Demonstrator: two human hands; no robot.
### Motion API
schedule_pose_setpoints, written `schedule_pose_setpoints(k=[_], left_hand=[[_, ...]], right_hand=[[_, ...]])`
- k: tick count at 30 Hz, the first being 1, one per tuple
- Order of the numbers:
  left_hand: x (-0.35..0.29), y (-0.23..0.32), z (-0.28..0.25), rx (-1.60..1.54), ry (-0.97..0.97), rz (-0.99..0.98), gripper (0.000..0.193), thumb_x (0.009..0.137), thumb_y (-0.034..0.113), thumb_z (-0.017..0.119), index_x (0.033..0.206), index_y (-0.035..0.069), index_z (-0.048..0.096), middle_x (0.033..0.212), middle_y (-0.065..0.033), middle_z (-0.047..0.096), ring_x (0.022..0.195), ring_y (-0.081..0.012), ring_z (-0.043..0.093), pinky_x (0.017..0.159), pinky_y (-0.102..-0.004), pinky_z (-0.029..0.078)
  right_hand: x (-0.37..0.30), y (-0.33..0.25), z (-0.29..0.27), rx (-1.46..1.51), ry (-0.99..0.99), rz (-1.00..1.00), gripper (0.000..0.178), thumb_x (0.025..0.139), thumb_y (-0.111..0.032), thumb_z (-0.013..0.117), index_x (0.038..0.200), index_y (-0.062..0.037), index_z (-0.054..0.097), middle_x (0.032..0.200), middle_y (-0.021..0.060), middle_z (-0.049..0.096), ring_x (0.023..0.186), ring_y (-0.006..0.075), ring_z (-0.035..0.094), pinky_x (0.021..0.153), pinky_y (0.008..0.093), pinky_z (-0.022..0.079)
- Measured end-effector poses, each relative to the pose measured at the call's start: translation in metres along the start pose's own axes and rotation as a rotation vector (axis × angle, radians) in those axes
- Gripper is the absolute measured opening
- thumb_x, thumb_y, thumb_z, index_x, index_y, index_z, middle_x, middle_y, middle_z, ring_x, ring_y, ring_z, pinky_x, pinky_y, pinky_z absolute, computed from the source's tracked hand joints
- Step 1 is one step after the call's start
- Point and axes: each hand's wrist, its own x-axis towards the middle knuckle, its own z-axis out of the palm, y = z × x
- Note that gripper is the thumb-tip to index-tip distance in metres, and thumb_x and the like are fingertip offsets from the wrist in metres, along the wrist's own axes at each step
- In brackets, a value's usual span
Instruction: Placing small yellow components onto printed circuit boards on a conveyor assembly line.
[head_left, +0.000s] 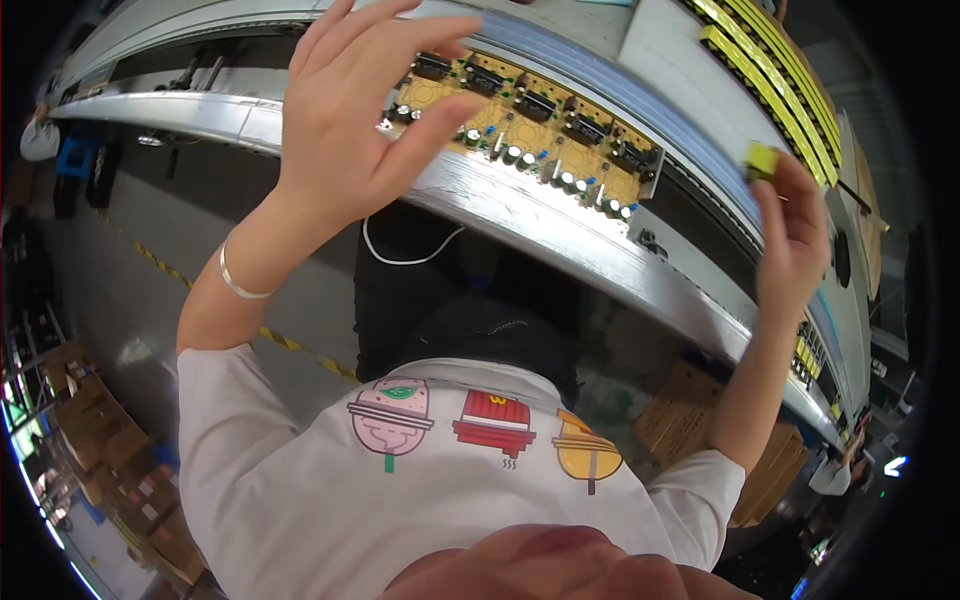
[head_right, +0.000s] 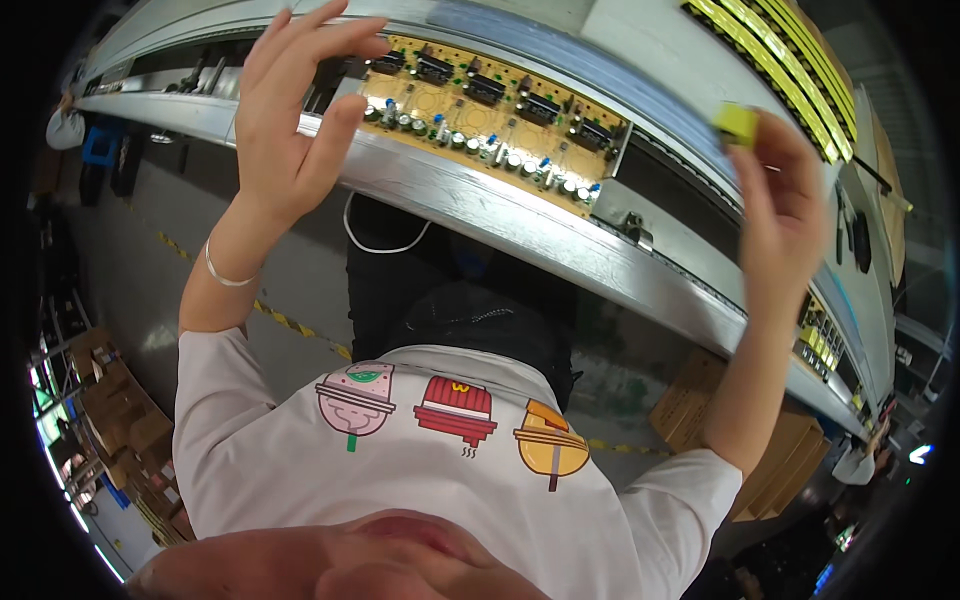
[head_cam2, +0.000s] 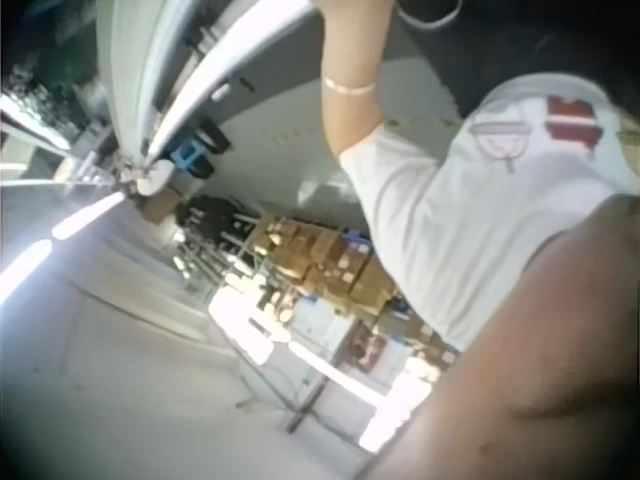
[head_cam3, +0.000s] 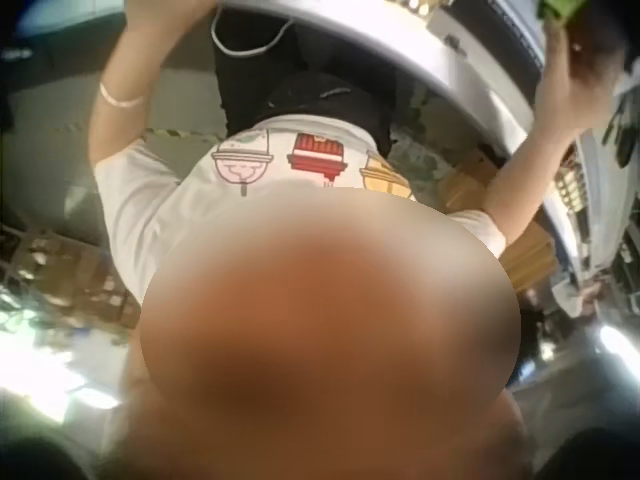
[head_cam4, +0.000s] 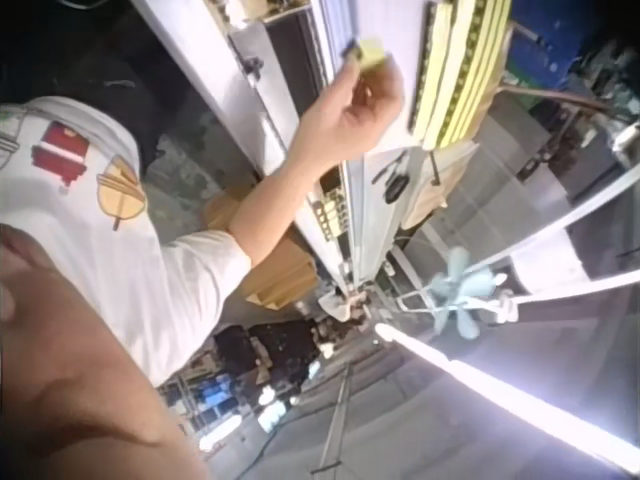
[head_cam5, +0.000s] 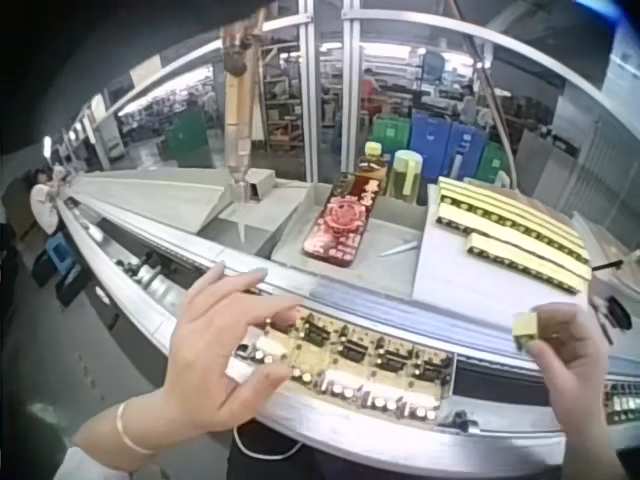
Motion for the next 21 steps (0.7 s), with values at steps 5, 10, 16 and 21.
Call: schedule_pose_setpoints(k=[5,10,16,21], left_hand=[[0.064,0.017,0.048,-0.102,0.169,0.199,0.041,0.095,0.038,0.063,0.112,0.001,0.068,0.091,-0.0059,0.070,0.105,-0.0248,0.064,0.102,-0.0405,0.042],[0.116,0.023,0.078,0.185,0.307,0.546,0.031,0.096,0.032,0.063,0.106,0.003,0.068,0.087,-0.0049,0.069,0.086,-0.0204,0.062,0.090,-0.0350,0.045],[0.111,0.036,0.074,-0.251,0.424,0.416,0.028,0.097,0.030,0.063,0.104,0.004,0.068,0.085,-0.0044,0.068,0.080,-0.0189,0.061,0.086,-0.0329,0.045],[0.102,0.038,0.070,-0.228,0.321,0.271,0.027,0.096,0.029,0.063,0.103,0.004,0.069,0.085,-0.0046,0.069,0.080,-0.0188,0.061,0.086,-0.0327,0.045]], right_hand=[[-0.010,-0.038,0.039,0.033,-0.196,0.133,0.028,0.086,-0.007,0.074,0.113,-0.0005,0.069,0.102,0.0052,0.067,0.075,0.0133,0.057,0.071,0.0240,0.047],[-0.012,-0.039,0.045,-0.137,-0.332,0.155,0.023,0.085,-0.003,0.072,0.107,-0.0007,0.071,0.101,0.0035,0.063,0.078,0.0115,0.052,0.071,0.0232,0.043],[-0.011,-0.037,0.046,-0.225,-0.360,0.158,0.021,0.083,-0.005,0.074,0.104,-0.0006,0.073,0.100,0.0035,0.059,0.077,0.0128,0.050,0.070,0.0242,0.043],[-0.012,-0.045,0.045,-0.272,-0.387,0.184,0.022,0.083,-0.007,0.075,0.103,0.0004,0.073,0.100,0.0049,0.060,0.082,0.0162,0.055,0.073,0.0272,0.046]])
